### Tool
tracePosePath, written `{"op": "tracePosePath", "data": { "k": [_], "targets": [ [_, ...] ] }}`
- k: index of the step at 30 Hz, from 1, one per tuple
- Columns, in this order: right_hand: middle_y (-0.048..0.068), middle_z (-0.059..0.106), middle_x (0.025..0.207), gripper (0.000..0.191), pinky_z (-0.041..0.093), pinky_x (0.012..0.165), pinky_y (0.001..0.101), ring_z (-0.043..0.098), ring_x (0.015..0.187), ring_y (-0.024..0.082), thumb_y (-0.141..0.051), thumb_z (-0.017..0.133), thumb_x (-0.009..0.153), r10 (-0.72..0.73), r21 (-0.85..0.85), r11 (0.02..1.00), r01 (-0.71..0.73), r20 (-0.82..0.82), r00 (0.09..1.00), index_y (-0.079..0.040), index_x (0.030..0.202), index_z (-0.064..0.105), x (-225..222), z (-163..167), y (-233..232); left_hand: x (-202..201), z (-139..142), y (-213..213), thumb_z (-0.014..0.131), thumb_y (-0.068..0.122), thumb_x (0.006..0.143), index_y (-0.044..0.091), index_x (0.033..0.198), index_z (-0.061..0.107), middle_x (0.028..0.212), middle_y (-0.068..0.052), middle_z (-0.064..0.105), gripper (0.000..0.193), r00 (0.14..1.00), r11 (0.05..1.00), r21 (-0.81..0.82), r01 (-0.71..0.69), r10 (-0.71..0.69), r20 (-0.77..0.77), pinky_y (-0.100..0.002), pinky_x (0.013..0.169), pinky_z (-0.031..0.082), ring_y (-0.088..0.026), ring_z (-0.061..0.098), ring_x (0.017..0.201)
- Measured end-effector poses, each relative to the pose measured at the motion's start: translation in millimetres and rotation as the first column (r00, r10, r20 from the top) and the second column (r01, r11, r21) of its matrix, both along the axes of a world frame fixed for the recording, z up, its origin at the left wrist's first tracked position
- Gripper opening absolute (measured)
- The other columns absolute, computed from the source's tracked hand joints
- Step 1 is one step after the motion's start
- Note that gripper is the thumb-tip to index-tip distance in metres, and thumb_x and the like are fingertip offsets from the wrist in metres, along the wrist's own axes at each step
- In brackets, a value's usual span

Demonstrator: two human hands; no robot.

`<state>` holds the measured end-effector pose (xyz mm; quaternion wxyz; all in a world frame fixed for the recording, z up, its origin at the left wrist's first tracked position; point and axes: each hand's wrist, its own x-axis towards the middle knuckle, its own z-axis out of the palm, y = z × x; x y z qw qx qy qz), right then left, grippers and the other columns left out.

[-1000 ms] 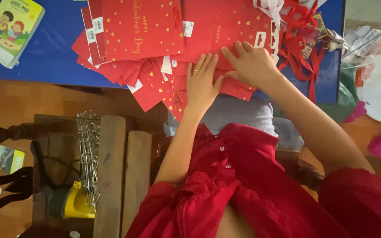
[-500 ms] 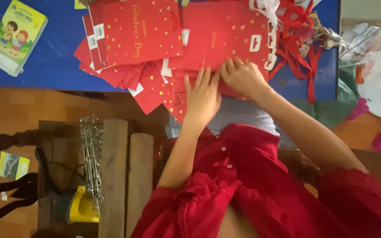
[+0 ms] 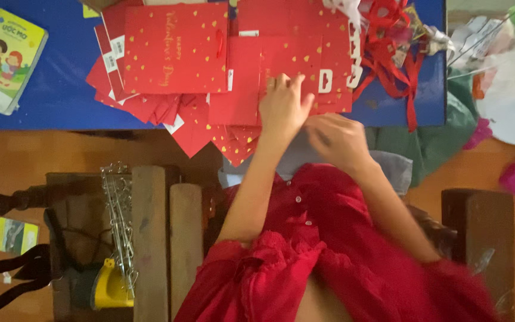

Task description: The person sits at a table and assembles red Valentine's Day paper gift bags. They fold and open each flat paper bag, then thread a red ribbon handle through the punched holes at the top of the bag and tie it, stacking the finished bags on the table.

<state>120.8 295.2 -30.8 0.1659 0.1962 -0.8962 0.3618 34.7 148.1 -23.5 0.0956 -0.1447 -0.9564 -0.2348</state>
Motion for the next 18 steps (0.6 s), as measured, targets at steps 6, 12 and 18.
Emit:
{"op": "tracePosePath", "data": {
  "k": [6,12,18],
  "targets": [
    [0.01,0.073,0.113,0.011,0.054,0.093,0.0404,0.067,0.103,0.031,-0.003,0.071,0.101,-0.345,-0.02,0.939,0.344,-0.073,0.936,-0.004,0.11,0.076,-0.9,-10.7,54.5,8.2,-17.6,15.6,0.085,0.048,0.07,0.015,0.135,0.057,0.117,-0.01,0.056,0.078,0.999,0.994,-0.105,-0.02,0.015,-0.043,-0.049,0.076,0.053,-0.032,0.056,0.113],
    [0.011,0.068,0.126,0.019,0.051,0.1,0.0409,0.06,0.116,0.032,-0.005,0.073,0.097,-0.352,0.035,0.936,0.35,0.046,0.935,-0.004,0.116,0.078,-11.0,-25.1,67.7,16.2,-23.4,2.5,0.079,0.035,0.08,0.018,0.134,0.058,0.122,-0.008,0.056,0.061,0.997,0.999,0.039,0.028,-0.031,0.076,-0.048,0.082,0.055,-0.032,0.056,0.117],
    [0.014,0.062,0.144,0.046,0.038,0.12,0.0484,0.05,0.14,0.036,-0.004,0.072,0.092,-0.288,0.092,0.955,0.283,0.041,0.957,-0.002,0.138,0.065,-7.5,-42.9,64.3,25.9,-33.5,-16.5,0.073,0.026,0.094,0.011,0.132,0.062,0.122,-0.013,0.066,0.043,0.995,0.945,0.323,0.055,-0.077,0.058,-0.045,0.095,0.055,-0.033,0.064,0.116]
  ]
}}
